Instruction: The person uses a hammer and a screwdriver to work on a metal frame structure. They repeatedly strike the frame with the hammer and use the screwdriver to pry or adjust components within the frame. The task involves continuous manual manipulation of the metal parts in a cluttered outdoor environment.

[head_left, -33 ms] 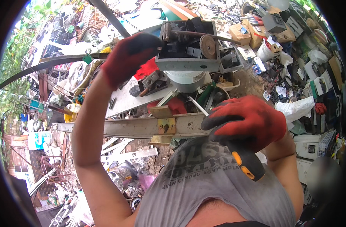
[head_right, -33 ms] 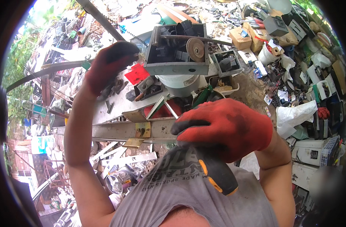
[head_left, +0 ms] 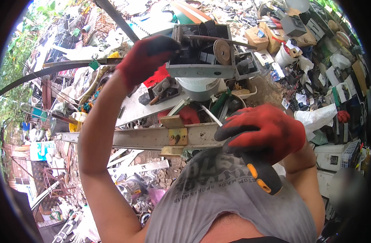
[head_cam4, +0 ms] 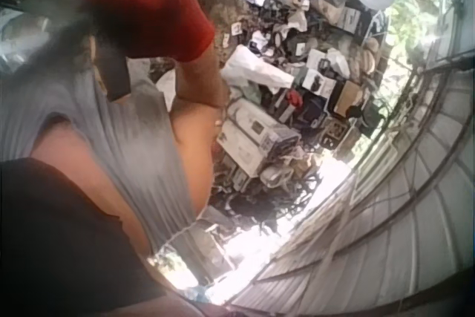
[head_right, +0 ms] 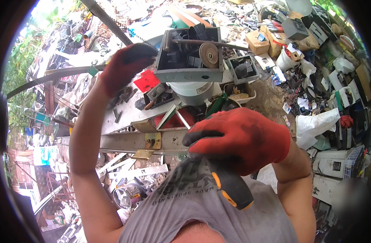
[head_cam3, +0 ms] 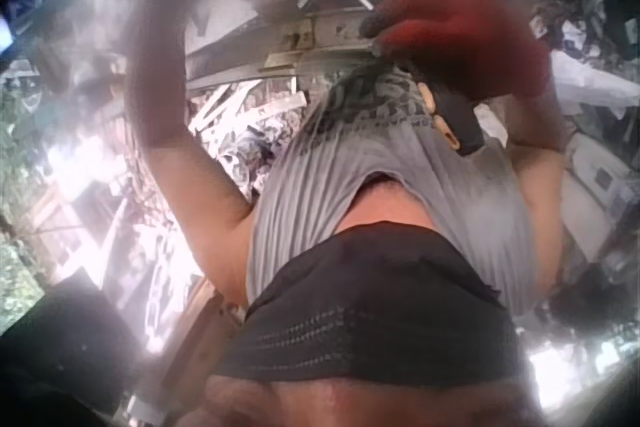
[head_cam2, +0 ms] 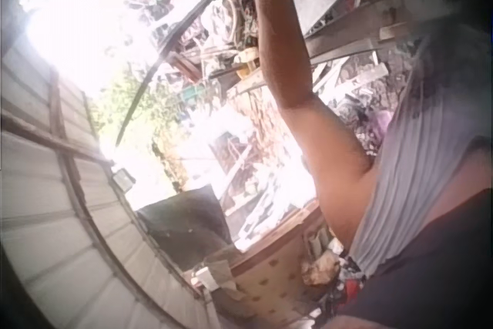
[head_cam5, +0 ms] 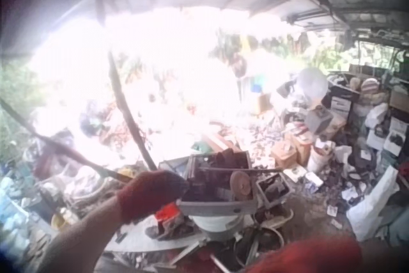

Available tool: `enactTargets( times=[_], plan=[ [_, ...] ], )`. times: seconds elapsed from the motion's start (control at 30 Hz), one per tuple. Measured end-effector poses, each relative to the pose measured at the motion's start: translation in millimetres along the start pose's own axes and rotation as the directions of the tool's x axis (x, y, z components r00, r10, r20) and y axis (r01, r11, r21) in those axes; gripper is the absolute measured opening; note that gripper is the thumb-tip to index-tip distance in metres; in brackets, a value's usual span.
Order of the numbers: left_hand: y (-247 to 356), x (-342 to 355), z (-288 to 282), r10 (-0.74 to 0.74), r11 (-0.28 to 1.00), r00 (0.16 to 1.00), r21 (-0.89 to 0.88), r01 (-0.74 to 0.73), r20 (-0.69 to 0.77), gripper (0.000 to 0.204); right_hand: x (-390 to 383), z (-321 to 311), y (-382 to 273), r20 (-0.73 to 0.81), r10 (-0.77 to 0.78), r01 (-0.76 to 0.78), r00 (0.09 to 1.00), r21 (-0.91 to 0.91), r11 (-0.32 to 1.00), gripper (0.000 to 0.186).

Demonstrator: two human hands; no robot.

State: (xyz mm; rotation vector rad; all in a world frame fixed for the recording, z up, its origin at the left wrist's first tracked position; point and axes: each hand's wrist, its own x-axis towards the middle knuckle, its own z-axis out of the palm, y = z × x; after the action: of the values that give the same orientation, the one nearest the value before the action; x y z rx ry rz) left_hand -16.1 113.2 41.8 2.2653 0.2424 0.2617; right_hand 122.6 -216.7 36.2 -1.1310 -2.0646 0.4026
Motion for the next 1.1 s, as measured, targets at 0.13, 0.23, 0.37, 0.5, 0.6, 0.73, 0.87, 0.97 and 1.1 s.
enactTargets(
  times=[0.13, 0.23, 0.37, 0.5, 0.6, 0.73, 0.87, 0.97, 1.1],
  plan=[
    [-56.1, 51.8, 22.4, 0.081, 0.969, 0.997, 0.233, -0.081, 0.008, 0.033, 2.2, 4.8, -1.1, -0.007, -0.044, 0.043, 0.999, -0.006, 0.999, 0.041],
    [-56.5, 45.7, 6.7, -0.011, 0.987, 1.000, 0.161, 0.009, 0.012, 0.035, -0.1, 2.7, 0.9, -0.004, -0.040, 0.040, 0.999, -0.010, 0.999, 0.041],
    [6.2, -22.1, -13.3, -0.018, 0.994, 0.999, -0.111, 0.022, 0.042, 0.039, -1.8, 1.1, 6.1, -0.011, -0.011, 0.011, 1.000, -0.009, 1.000, 0.040],
    [31.7, -123.3, 15.3, -0.028, 0.940, 0.994, -0.342, -0.008, -0.102, 0.032, 7.6, -3.1, 4.0, -0.044, 0.040, -0.038, 0.998, 0.036, 0.999, 0.039],
    [40.0, -153.8, 35.1, 0.150, 0.975, 0.973, -0.139, -0.175, -0.177, 0.032, 16.7, -1.1, -11.2, -0.083, 0.169, -0.160, 0.982, 0.102, 0.982, 0.036],
    [28.5, -161.7, 34.6, 0.217, 0.934, 0.976, -0.292, -0.206, 0.006, 0.034, 23.7, 9.9, -24.2, -0.179, 0.331, -0.292, 0.927, 0.214, 0.932, 0.028],
    [25.1, -162.8, 41.3, 0.236, 0.903, 0.972, -0.367, -0.224, -0.013, 0.047, 12.6, 5.0, -15.7, -0.259, 0.482, -0.303, 0.837, 0.514, 0.802, 0.034],
    [23.2, -166.5, 50.0, 0.147, 0.828, 0.987, -0.538, -0.157, -0.061, 0.039, 41.5, -17.7, -16.4, -0.263, 0.413, -0.235, 0.872, 0.516, 0.824, 0.046],
    [25.4, -154.7, 41.8, 0.326, 0.914, 0.933, -0.200, -0.353, -0.155, 0.032, 96.1, -5.0, -13.1, -0.086, 0.264, -0.150, 0.961, 0.640, 0.753, 0.034]
  ],
)
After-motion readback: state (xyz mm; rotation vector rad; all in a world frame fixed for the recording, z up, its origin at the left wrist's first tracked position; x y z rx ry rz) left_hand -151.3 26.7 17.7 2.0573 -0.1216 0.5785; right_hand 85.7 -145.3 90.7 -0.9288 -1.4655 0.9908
